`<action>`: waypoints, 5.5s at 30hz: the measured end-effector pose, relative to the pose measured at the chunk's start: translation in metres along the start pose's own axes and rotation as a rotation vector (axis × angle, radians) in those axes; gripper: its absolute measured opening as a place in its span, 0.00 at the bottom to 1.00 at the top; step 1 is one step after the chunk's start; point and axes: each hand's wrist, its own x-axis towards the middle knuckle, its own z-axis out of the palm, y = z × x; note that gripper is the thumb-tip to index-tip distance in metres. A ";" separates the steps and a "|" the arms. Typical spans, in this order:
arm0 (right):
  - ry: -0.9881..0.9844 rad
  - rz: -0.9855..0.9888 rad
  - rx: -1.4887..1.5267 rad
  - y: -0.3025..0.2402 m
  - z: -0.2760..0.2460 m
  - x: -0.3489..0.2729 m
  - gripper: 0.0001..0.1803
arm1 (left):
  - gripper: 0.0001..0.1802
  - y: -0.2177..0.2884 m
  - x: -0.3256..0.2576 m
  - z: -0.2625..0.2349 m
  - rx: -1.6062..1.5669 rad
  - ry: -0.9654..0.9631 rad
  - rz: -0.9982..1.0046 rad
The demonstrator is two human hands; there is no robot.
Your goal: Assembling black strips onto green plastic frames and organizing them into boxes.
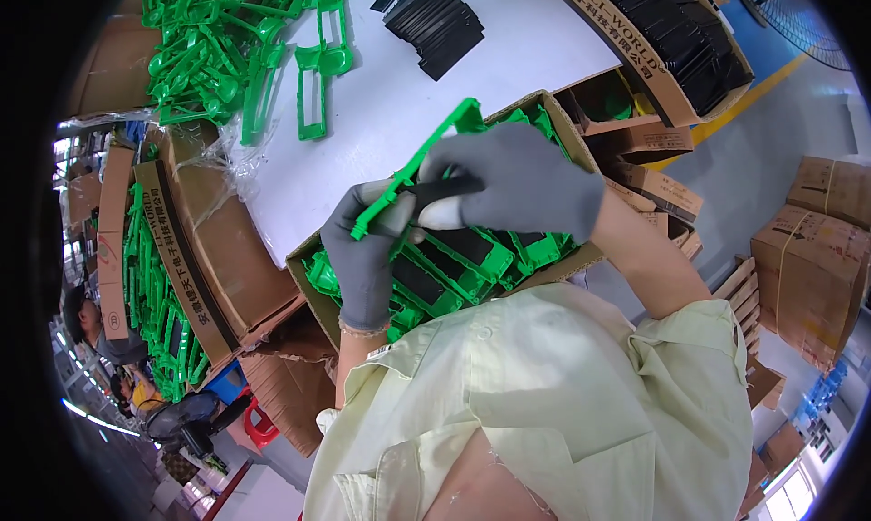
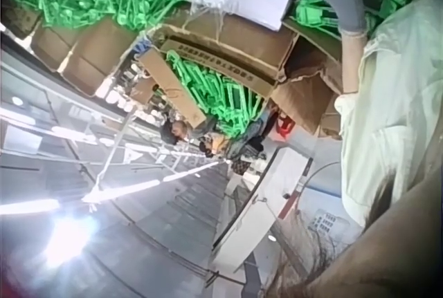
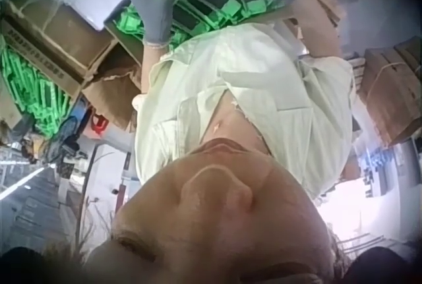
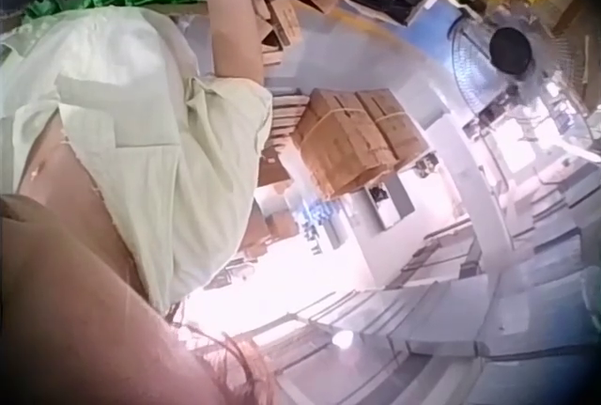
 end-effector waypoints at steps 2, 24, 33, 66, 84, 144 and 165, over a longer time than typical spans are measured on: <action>0.038 0.077 0.049 0.005 -0.007 -0.007 0.15 | 0.10 -0.005 0.003 -0.008 -0.077 0.026 -0.001; 0.253 0.160 -0.067 -0.003 -0.004 -0.009 0.10 | 0.17 -0.002 -0.003 -0.017 -0.215 -0.081 -0.145; 0.219 0.133 0.034 -0.001 -0.002 -0.007 0.09 | 0.16 0.001 -0.005 -0.015 -0.197 -0.063 -0.109; 0.032 0.225 0.366 -0.015 -0.002 0.013 0.13 | 0.13 0.047 -0.009 -0.046 -0.005 -0.005 -0.013; 0.013 0.103 -0.014 -0.004 0.033 0.005 0.18 | 0.12 0.047 -0.056 -0.150 0.648 -0.021 -0.377; 0.196 0.003 -0.169 -0.009 0.005 0.012 0.10 | 0.14 0.018 0.002 -0.029 -0.146 -0.069 -0.145; 0.207 -0.037 -0.215 0.007 0.014 -0.008 0.12 | 0.19 0.010 -0.012 -0.014 -0.233 -0.196 -0.160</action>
